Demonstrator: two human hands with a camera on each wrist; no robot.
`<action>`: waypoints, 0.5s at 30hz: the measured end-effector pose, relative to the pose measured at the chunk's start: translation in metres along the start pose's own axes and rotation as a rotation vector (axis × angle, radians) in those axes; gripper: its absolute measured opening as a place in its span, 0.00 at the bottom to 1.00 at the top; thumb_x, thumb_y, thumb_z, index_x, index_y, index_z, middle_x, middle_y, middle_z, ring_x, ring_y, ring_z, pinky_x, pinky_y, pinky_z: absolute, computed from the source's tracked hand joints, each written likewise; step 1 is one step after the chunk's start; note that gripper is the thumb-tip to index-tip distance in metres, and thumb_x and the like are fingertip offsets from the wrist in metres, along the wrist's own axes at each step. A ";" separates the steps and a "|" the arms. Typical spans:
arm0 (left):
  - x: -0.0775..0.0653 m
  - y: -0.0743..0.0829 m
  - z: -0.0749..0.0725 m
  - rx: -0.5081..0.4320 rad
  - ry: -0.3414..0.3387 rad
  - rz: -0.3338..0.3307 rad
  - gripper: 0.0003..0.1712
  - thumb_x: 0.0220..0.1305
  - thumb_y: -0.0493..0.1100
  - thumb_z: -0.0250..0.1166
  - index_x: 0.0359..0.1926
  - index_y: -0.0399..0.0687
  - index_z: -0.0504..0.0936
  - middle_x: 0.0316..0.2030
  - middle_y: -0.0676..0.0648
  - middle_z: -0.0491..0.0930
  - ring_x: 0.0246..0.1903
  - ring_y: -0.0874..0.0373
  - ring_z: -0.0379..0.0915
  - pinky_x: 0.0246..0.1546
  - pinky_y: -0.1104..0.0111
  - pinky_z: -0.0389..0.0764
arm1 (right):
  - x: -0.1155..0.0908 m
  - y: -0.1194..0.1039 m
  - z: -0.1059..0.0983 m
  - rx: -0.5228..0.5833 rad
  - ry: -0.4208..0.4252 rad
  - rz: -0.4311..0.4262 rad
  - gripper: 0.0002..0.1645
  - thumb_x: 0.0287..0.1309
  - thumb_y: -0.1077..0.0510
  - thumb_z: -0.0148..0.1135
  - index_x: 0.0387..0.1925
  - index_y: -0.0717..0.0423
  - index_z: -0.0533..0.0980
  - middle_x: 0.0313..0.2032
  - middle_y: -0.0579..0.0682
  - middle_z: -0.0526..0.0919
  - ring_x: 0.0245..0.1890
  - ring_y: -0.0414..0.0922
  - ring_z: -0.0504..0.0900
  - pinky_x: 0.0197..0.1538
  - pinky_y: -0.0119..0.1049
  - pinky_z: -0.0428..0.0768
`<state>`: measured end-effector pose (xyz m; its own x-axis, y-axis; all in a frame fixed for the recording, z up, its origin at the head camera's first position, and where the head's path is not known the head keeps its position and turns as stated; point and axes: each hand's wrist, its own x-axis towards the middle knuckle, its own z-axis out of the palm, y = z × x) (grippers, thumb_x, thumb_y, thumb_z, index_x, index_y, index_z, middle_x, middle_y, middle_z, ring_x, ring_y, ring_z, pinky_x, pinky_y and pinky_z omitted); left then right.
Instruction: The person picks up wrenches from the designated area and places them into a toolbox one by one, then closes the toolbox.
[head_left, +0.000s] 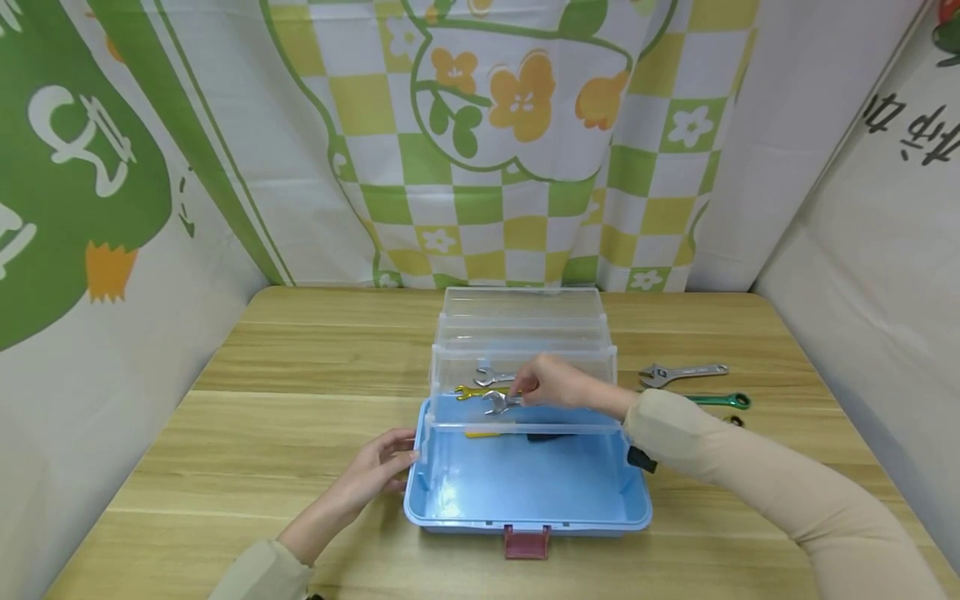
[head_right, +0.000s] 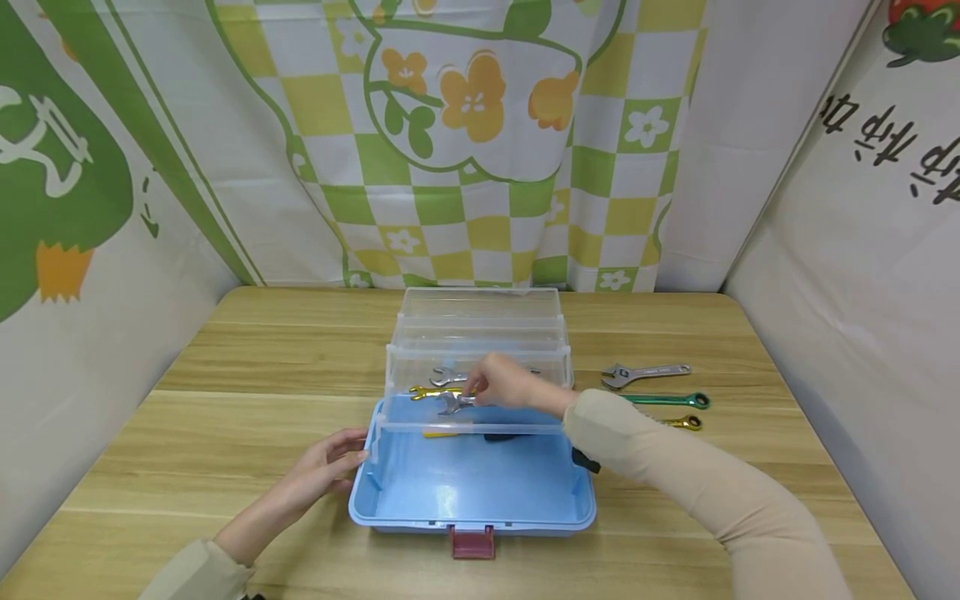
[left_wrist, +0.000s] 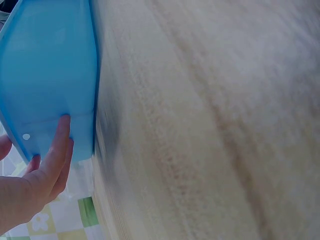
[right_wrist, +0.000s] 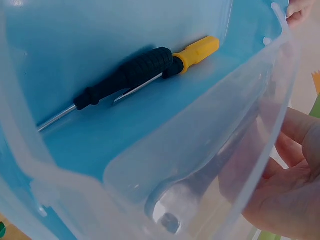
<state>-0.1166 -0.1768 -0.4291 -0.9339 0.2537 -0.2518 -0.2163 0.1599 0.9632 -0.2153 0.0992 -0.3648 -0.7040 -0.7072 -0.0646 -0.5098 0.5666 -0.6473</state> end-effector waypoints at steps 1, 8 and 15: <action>0.000 0.000 0.000 0.000 0.001 0.001 0.30 0.61 0.41 0.55 0.58 0.27 0.58 0.53 0.28 0.63 0.45 0.48 0.71 0.40 0.61 0.79 | 0.000 0.000 0.000 -0.013 0.003 0.003 0.09 0.46 0.71 0.60 0.32 0.62 0.80 0.29 0.50 0.82 0.26 0.37 0.74 0.29 0.26 0.76; 0.000 -0.001 -0.001 0.003 0.003 0.000 0.29 0.61 0.41 0.55 0.58 0.27 0.58 0.54 0.29 0.63 0.45 0.49 0.70 0.40 0.61 0.79 | 0.000 -0.004 0.003 -0.085 0.013 0.045 0.08 0.47 0.68 0.61 0.32 0.59 0.81 0.30 0.48 0.82 0.30 0.39 0.76 0.32 0.28 0.78; 0.000 -0.001 -0.001 -0.001 -0.002 0.006 0.30 0.61 0.41 0.55 0.58 0.27 0.58 0.54 0.29 0.63 0.46 0.48 0.70 0.41 0.61 0.79 | -0.002 -0.010 0.005 -0.182 0.031 0.051 0.08 0.48 0.66 0.62 0.33 0.58 0.81 0.30 0.48 0.82 0.30 0.39 0.76 0.31 0.27 0.76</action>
<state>-0.1167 -0.1775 -0.4297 -0.9344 0.2570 -0.2465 -0.2113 0.1572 0.9647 -0.2063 0.0934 -0.3620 -0.7448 -0.6637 -0.0684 -0.5520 0.6705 -0.4958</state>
